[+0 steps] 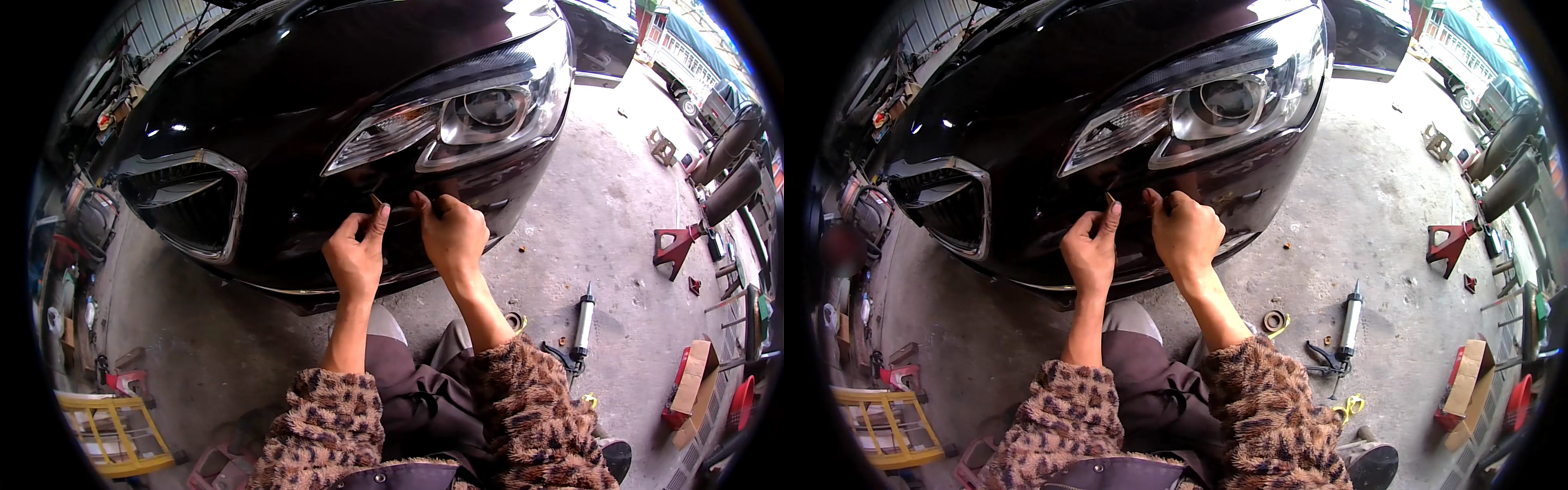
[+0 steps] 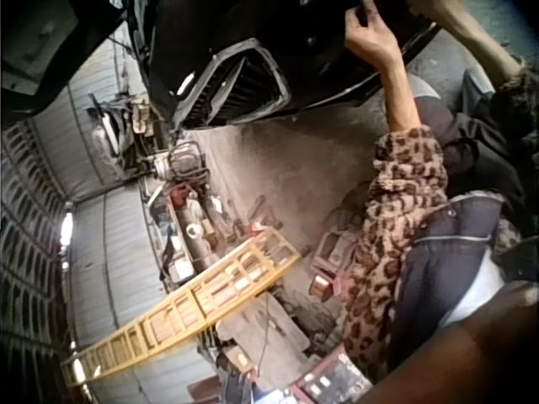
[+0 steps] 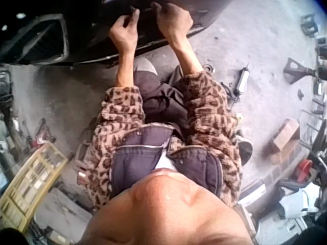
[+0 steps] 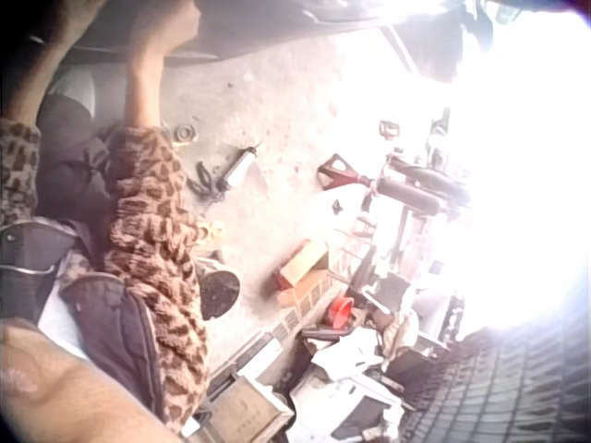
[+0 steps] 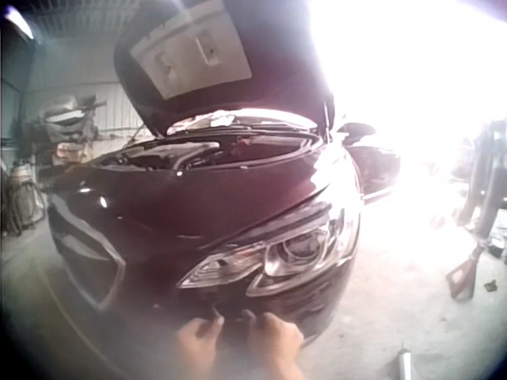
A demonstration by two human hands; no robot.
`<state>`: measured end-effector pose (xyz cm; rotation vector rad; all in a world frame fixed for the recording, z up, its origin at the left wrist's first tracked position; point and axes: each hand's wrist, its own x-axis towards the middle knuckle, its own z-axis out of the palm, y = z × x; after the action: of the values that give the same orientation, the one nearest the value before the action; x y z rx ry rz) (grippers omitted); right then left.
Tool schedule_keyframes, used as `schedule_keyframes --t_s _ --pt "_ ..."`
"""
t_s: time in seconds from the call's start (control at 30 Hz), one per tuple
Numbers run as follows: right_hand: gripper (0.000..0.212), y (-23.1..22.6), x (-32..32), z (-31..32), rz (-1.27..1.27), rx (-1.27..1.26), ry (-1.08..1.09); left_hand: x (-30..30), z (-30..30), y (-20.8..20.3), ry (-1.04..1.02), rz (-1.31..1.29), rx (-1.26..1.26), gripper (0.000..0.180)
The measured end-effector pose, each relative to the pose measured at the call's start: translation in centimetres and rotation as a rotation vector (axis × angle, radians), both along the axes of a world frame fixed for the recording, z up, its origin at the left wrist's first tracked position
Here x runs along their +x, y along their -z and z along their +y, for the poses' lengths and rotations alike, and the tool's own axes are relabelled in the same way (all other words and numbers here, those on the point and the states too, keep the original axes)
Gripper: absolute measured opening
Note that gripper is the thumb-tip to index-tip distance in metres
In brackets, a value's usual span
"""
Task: The person applies yellow masking tape to the front bumper of a dark-colored car. They smooth the tape, wipe the surface with a cloth, and apply additional strips to cover a specific area near the headlight.
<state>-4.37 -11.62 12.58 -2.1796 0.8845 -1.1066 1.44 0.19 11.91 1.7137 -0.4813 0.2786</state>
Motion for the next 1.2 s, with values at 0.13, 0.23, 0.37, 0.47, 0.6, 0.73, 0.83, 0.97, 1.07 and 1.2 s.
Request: schedule_keyframes --t_s 0.13,0.23,0.37,0.47,0.6,0.73,0.83,0.97,1.07,1.2 --pt "0.051 0.0 0.0 -0.3 -0.022 -0.018 -0.015 0.2 0.0 -0.1 0.002 0.011 0.030 0.046" --pt "0.052 -0.2 -0.1 -0.6 -0.030 -0.010 -0.034 0.3 0.0 -0.2 0.003 0.016 0.067 0.048" --pt "0.053 1.1 -0.5 -0.4 -0.078 0.045 -0.064 0.8 0.0 0.8 0.017 -0.003 0.003 0.050" --pt "0.051 2.4 -1.4 -0.1 -0.163 0.136 -0.089 0.4 0.1 0.5 0.023 0.074 -0.003 0.051" --pt "0.051 4.5 -1.8 -0.1 -0.242 0.237 -0.102 -0.3 -0.3 -0.4 0.020 0.146 -0.007 0.052" --pt "0.055 5.6 -2.2 0.6 -0.198 0.237 -0.097 0.0 0.3 -0.3 0.001 0.082 0.057 0.053" --pt "0.056 6.1 -2.3 0.6 -0.218 0.255 -0.105 -0.4 0.2 -1.0 -0.015 0.059 0.061 0.054" --pt "0.055 6.5 -2.4 0.4 -0.222 0.254 -0.104 -0.4 0.2 -1.2 -0.021 0.073 0.084 0.054" --pt "0.054 6.2 -2.5 0.4 -0.213 0.249 -0.098 -0.3 0.3 -1.1 -0.021 0.073 0.081 0.055" --pt "0.054 6.5 -2.6 0.2 -0.223 0.279 -0.106 -0.4 0.2 -1.1 -0.014 0.074 0.057 0.055"
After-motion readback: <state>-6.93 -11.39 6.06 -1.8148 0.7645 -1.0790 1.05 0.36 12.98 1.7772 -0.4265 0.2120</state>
